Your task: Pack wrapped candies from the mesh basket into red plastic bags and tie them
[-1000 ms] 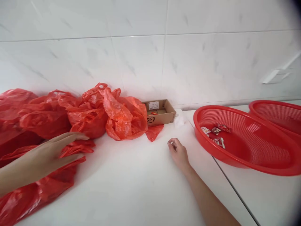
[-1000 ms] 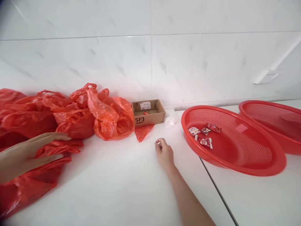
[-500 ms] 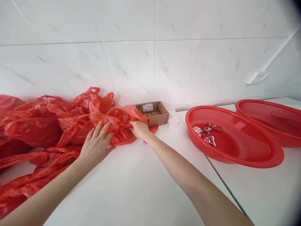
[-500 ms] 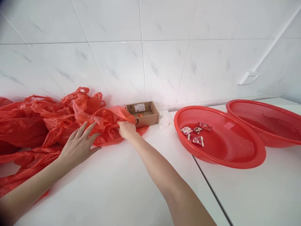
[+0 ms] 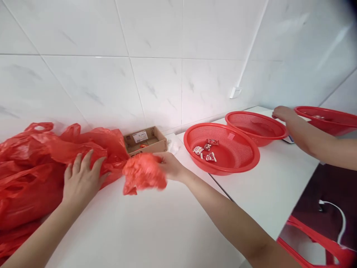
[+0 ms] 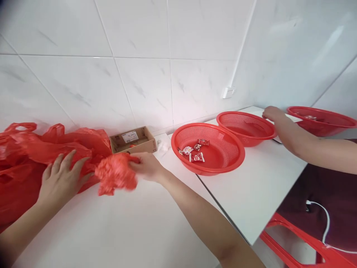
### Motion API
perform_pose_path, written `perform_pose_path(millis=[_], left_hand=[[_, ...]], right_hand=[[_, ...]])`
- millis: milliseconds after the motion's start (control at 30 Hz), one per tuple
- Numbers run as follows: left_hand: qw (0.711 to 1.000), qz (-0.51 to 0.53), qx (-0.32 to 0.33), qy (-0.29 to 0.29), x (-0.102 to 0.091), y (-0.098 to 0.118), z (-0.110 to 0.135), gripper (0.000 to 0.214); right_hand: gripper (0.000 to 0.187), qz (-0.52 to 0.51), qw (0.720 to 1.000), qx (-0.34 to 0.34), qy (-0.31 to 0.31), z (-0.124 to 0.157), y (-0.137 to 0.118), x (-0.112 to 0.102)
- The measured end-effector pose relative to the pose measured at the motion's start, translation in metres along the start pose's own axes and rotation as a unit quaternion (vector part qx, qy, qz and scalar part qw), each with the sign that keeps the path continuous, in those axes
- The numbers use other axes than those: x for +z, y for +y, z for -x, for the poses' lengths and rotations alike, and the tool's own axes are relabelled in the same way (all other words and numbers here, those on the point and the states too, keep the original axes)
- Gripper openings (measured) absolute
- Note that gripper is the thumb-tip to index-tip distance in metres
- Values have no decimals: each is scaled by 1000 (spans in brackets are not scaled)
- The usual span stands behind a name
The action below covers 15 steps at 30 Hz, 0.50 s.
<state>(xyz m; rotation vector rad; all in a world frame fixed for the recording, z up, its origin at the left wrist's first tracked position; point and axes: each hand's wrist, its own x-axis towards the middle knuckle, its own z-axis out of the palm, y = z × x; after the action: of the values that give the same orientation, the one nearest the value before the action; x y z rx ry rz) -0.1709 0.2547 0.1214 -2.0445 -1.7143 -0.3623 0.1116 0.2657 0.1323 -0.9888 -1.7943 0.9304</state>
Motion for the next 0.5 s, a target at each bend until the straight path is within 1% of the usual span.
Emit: perform_pose_path(millis=[67, 100, 133, 167, 200, 267, 300, 333, 367, 433, 500], left_hand=[[997, 62, -7, 42, -18, 20, 8, 48], [992, 113, -6, 51, -28, 33, 14, 45], [983, 177, -6, 48, -36, 47, 22, 44], [969, 248, -5, 19, -42, 63, 30, 45], [948, 318, -5, -27, -46, 78, 37, 50], [894, 424, -9, -144, -46, 104, 45, 66], [870, 457, -19, -184, -43, 113, 47, 70], [849, 485, -36, -208, -38, 118, 46, 71], [829, 512, -61, -217, -33, 119, 44, 67], [792, 563, -125, -203, -25, 114, 40, 58], [760, 599, -173, -184, -22, 108, 36, 55]], right_hand=[[9, 50, 999, 1, -3, 19, 6, -9], [10, 71, 997, 7, -1, 27, 8, -12], [15, 86, 996, 16, 4, 34, 8, -15], [17, 96, 995, 25, 9, 39, 8, -16], [17, 100, 994, 32, 13, 43, 7, -16], [14, 108, 993, 28, 23, 47, 4, -16], [13, 109, 993, 23, 29, 47, 3, -18], [13, 103, 994, 21, 36, 47, 3, -20], [14, 90, 995, 20, 46, 46, 3, -25], [14, 41, 996, 24, 77, 44, 6, -38], [13, -25, 992, 36, 116, 41, 10, -52]])
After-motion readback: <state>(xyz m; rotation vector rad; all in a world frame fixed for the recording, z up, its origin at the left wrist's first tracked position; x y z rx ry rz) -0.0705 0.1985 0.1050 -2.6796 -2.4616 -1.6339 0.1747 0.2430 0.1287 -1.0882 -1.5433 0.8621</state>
